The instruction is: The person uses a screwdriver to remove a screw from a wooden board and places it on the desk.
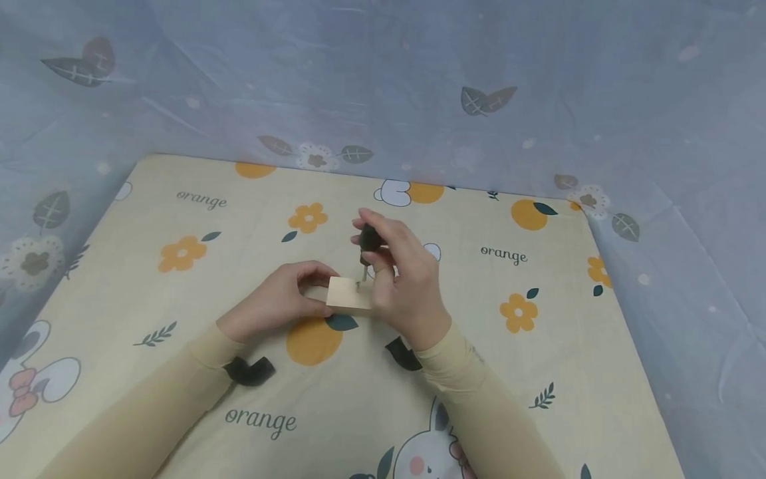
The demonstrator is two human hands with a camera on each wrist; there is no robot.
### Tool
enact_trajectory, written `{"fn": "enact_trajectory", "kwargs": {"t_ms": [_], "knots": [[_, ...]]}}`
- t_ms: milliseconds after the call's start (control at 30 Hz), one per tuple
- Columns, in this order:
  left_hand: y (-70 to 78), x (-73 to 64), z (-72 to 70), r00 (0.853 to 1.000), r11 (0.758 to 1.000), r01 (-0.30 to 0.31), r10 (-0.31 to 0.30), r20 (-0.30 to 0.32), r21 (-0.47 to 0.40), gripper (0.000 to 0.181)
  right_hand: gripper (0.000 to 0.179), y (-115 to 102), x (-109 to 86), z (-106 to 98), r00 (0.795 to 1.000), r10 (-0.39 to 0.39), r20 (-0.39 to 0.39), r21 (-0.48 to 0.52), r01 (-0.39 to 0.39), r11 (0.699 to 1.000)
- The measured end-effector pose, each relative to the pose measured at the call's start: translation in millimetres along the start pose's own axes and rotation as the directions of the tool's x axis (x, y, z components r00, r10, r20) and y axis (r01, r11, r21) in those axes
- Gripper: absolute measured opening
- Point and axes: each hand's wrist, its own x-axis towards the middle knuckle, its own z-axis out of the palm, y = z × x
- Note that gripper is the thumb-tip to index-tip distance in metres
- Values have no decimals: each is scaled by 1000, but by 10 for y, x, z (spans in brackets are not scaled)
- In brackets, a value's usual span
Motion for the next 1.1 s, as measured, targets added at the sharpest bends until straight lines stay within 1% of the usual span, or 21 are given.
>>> {"fn": "enact_trajectory", "kwargs": {"t_ms": [100,200,333,400,467,533,600,667,733,833,933,1000,1067,1100], "knots": [[47,-24,-29,1000,1000,2,-2,-4,23,51,43,-20,16,-49,999,46,-27,1,-46,999],[95,-49,-64,1000,999,2,-1,-22,51,58,47,-18,26,-104,995,89,-45,-3,-89,996],[150,-74,-100,999,998,1,2,-47,58,60,53,8,36,-176,987,149,-61,-23,-150,988],[174,-86,-112,998,998,-24,28,-62,62,59,55,23,42,-213,979,189,-69,-40,-192,981],[207,-103,-120,994,995,-59,66,-86,79,55,57,35,50,-249,969,236,-74,-61,-240,969],[247,-124,-128,987,989,-103,115,-114,106,51,59,46,59,-284,954,287,-84,-92,-294,951],[293,-138,-132,977,980,-143,162,-138,140,48,61,64,65,-319,935,342,-94,-116,-351,929],[351,-146,-129,967,968,-173,201,-153,180,45,64,86,70,-358,912,396,-106,-134,-408,903],[413,-138,-118,960,956,-200,235,-154,215,41,66,119,74,-399,884,453,-115,-145,-466,873],[511,-112,-82,960,948,-201,240,-141,247,31,65,169,79,-464,838,532,-121,-186,-545,817],[575,-65,-28,965,942,-200,237,-114,270,24,62,229,79,-519,778,619,-111,-248,-625,740],[595,-19,14,967,936,-200,236,-95,289,22,61,280,78,-544,727,680,-93,-291,-673,680],[600,28,55,967,928,-209,243,-74,308,21,60,344,72,-562,675,735,-67,-334,-709,621],[600,49,73,968,924,-211,244,-66,319,21,59,384,67,-567,652,756,-55,-357,-720,595]]}}
